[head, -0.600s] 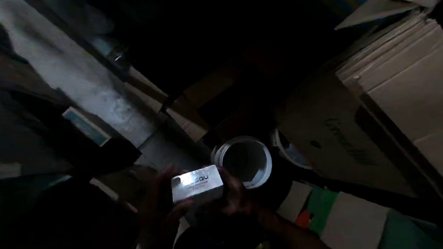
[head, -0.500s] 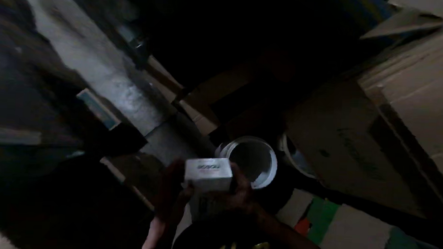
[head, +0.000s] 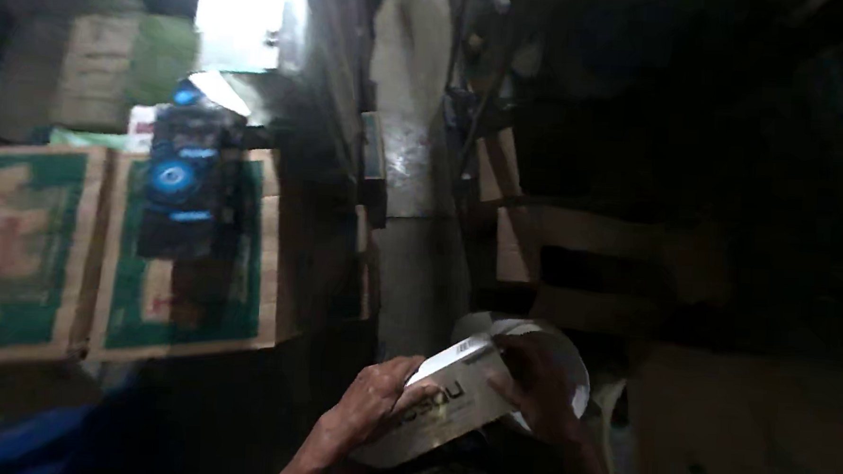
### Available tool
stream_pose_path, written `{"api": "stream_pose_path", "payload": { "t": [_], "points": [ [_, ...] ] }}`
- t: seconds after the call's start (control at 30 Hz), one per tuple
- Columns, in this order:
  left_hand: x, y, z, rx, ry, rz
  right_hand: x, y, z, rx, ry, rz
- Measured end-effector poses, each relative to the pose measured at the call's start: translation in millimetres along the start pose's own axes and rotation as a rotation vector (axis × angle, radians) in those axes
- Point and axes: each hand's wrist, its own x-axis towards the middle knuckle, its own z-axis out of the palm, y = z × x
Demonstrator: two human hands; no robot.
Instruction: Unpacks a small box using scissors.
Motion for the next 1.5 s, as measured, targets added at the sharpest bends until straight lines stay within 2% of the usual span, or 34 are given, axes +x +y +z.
{"api": "stream_pose_path", "payload": {
  "t": [0.1, 0.2, 0.37, 0.47, 0.63, 0.8, 0.97, 1.2, 1.37, 1.5],
  "points": [
    [-49, -10, 23, -0.018, 0.079, -0.111, -8, 33, 25, 0.198, -0.181, -0.083],
    [-104, -13, 54, -0.045, 0.272, -0.19, -15, 36, 50, 0.379, -0.384, -0.088],
    [-165, -12, 74, -0.11, 0.488, -0.263, -14, 12, 81, 0.284, -0.672, -0.115],
    [-193, -21, 70, -0.154, 0.571, -0.263, -17, -5, 111, 0.242, -0.728, -0.223],
    [-253, -54, 47, -0.238, 0.72, -0.255, -29, -39, 190, 0.219, -0.775, -0.341],
    [-329, -94, 17, -0.286, 0.838, -0.272, -45, -80, 282, 0.085, -0.897, -0.321],
    [-389, -118, -1, -0.321, 0.939, -0.385, -48, -117, 359, -0.055, -1.066, -0.318],
    [-428, -151, -24, -0.285, 1.12, -0.422, -39, -134, 442, -0.008, -1.162, -0.455],
    [-452, -186, -75, -0.214, 1.153, -0.475, -8, -160, 508, 0.03, -1.259, -0.499],
    [-466, -194, -128, -0.12, 1.127, -0.568, 17, -179, 553, 0.126, -1.273, -0.493]
  ]
}}
